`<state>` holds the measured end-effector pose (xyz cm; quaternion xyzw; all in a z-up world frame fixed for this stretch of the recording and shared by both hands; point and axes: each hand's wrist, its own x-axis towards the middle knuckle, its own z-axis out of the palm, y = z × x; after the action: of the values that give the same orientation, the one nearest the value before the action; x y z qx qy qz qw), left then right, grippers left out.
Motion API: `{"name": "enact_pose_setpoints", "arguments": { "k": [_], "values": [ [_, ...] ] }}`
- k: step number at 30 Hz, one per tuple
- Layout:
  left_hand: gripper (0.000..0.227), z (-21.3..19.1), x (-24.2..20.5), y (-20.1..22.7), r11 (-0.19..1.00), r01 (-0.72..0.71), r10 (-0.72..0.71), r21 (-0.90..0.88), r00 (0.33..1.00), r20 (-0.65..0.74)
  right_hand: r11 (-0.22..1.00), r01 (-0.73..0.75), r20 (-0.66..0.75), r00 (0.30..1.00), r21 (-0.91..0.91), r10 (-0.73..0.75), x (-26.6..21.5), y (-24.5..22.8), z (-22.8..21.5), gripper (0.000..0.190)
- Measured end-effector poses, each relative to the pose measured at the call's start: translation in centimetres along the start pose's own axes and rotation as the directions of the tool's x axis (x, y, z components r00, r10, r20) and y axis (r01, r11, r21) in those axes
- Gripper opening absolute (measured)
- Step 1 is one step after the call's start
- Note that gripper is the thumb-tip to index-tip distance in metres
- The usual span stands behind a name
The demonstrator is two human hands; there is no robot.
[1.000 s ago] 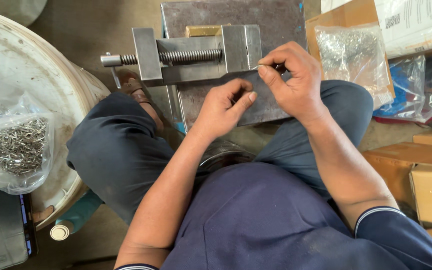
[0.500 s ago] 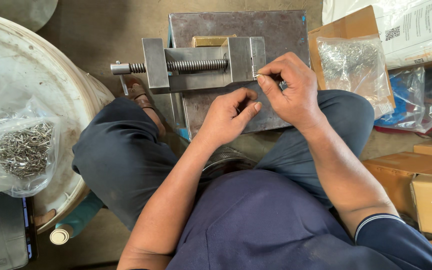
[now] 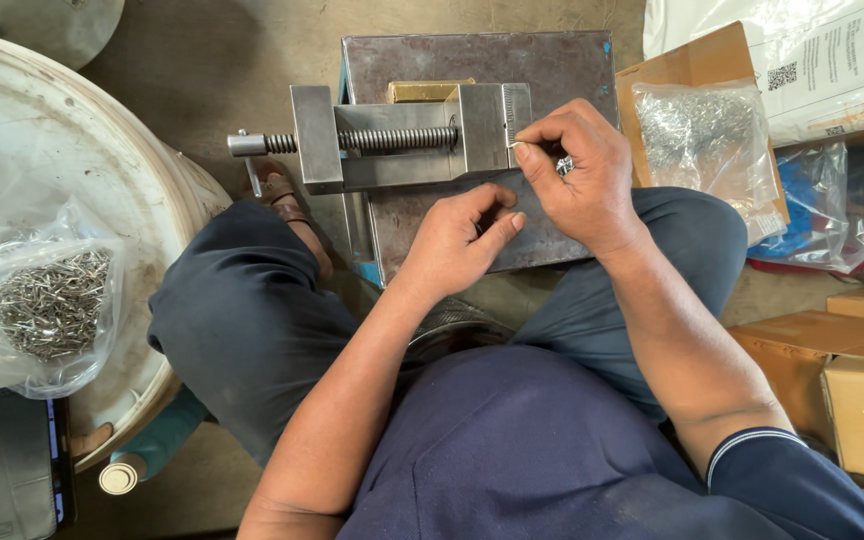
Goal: The person sits on the floor and uses a bench vise to bend small metal pins. They pick up pins from a plastic bag, insert them into the vise, tighten the handle to bend them, and then remove the bent pins.
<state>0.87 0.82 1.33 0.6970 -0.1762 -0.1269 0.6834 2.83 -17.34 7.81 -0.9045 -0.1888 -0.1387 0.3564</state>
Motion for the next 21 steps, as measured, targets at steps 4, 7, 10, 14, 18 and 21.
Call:
{"name": "enact_pose_setpoints", "arguments": {
  "k": [4, 7, 10, 14, 18, 21],
  "values": [
    [0.025, 0.0, -0.1, 0.0, 1.000, -0.013, 0.013, 0.020, 1.000, -0.008, 1.000, -0.014, 0.005, 1.000, -0.001, 0.014, 0.0, 0.2, 0.1, 0.006],
    [0.026, 0.0, 0.0, 0.0, 1.000, -0.004, 0.005, 0.020, 1.000, -0.005, 1.000, -0.017, 0.007, 1.000, 0.009, 0.017, 0.0, 0.2, 0.1, 0.007],
    [0.026, 0.0, 0.0, 0.0, 1.000, -0.018, 0.018, 0.009, 1.000, 0.001, 1.000, 0.005, 0.019, 1.000, -0.009, -0.005, 0.1, 0.0, 0.0, 0.008],
    [0.027, -0.1, 0.0, -0.1, 0.999, -0.043, 0.043, 0.019, 0.999, -0.004, 1.000, 0.009, 0.049, 0.999, -0.028, -0.008, 0.3, -0.6, -0.3, 0.007],
    [0.027, 0.0, 0.0, -0.2, 0.998, -0.042, 0.043, 0.038, 0.999, -0.007, 0.996, 0.009, 0.058, 0.998, -0.084, -0.004, 0.1, -1.1, -0.6, 0.008],
    [0.027, 0.1, 0.0, -0.1, 0.997, -0.038, 0.038, 0.062, 0.999, -0.005, 0.996, 0.016, 0.031, 0.999, -0.087, -0.013, -0.4, -0.9, -0.9, 0.011]
  ]
}}
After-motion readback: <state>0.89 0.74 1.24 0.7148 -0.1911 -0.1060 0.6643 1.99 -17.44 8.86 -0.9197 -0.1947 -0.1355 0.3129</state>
